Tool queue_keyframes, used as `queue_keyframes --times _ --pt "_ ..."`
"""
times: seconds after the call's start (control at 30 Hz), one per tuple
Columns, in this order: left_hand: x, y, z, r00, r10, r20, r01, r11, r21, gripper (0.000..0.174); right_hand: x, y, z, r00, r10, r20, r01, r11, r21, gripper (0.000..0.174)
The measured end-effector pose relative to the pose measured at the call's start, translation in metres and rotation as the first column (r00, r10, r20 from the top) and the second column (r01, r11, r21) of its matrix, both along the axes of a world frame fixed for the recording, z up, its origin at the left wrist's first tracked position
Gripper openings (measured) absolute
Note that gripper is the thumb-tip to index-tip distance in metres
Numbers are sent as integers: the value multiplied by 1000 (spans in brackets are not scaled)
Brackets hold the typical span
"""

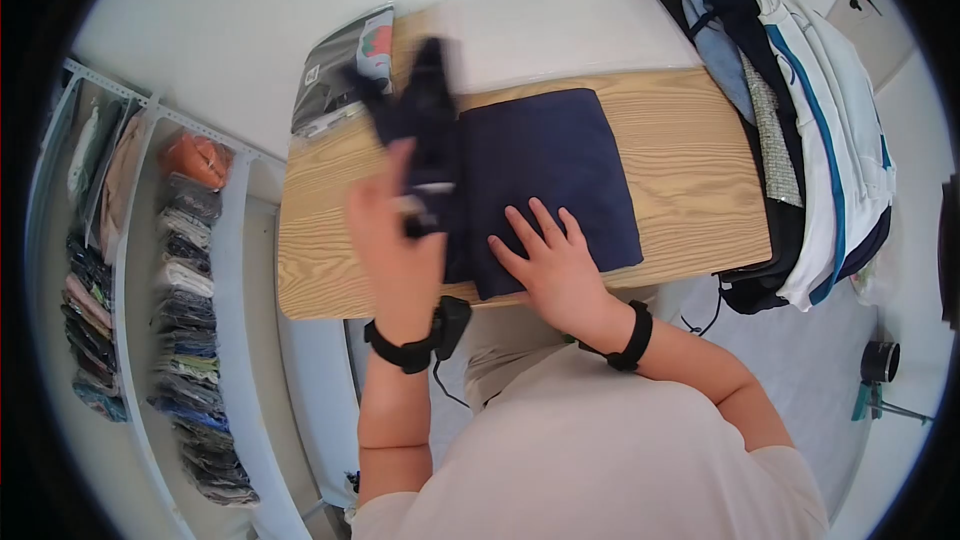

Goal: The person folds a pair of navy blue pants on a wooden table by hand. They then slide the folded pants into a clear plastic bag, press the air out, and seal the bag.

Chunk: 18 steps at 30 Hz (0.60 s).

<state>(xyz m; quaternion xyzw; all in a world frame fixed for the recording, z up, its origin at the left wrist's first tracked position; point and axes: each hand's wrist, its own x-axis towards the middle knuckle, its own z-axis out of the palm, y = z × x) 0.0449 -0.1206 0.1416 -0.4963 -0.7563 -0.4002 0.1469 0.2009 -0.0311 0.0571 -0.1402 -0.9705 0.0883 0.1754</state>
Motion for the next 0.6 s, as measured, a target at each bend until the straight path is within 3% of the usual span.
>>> queue_keyframes --times 0.03,0.07,0.1,0.17,0.3,0.4,0.43,0.47,0.5,0.53,0.57,0.6 --pt "9 12 1 996 -81 -37 74 983 -167 79 0 0 -1 1000 -4 4 4 1000 2 70" --pt "17 27 -1 966 -234 -108 210 959 -192 76 1 -1 -1 1000 2 -3 -2 999 -43 66" --pt "21 33 -11 948 -287 -138 218 900 -378 78 2 -1 -2 1000 7 -12 -8 996 -88 63" --pt "22 40 -46 952 -306 9 228 690 -687 80 2 -1 -10 1000 -2 -4 2 997 -77 56" --pt "17 38 -49 950 -309 31 250 700 -669 81 5 1 -5 999 22 -37 -26 995 -94 54" --pt "17 34 -52 943 -330 45 286 731 -620 78 16 11 8 996 77 -37 -84 968 -236 47" --pt "16 31 -53 941 -334 61 308 762 -570 76 23 19 14 984 119 -134 -159 926 -343 38" --pt "16 28 -54 938 -338 79 328 791 -517 75 31 28 20 961 149 -232 -239 867 -437 31" --pt "19 24 -55 938 -335 83 329 792 -514 75 39 35 28 979 -44 -201 -104 740 -664 24" --pt "25 19 -55 971 -241 -1 210 848 -487 73 47 44 32 968 -221 -118 21 542 -840 22" --pt "30 15 -56 987 -138 -81 88 890 -448 72 50 59 27 917 -381 -118 26 352 -936 25" --pt "33 10 -60 988 -135 -75 88 892 -444 72 52 72 37 877 -480 2 128 229 -965 21"
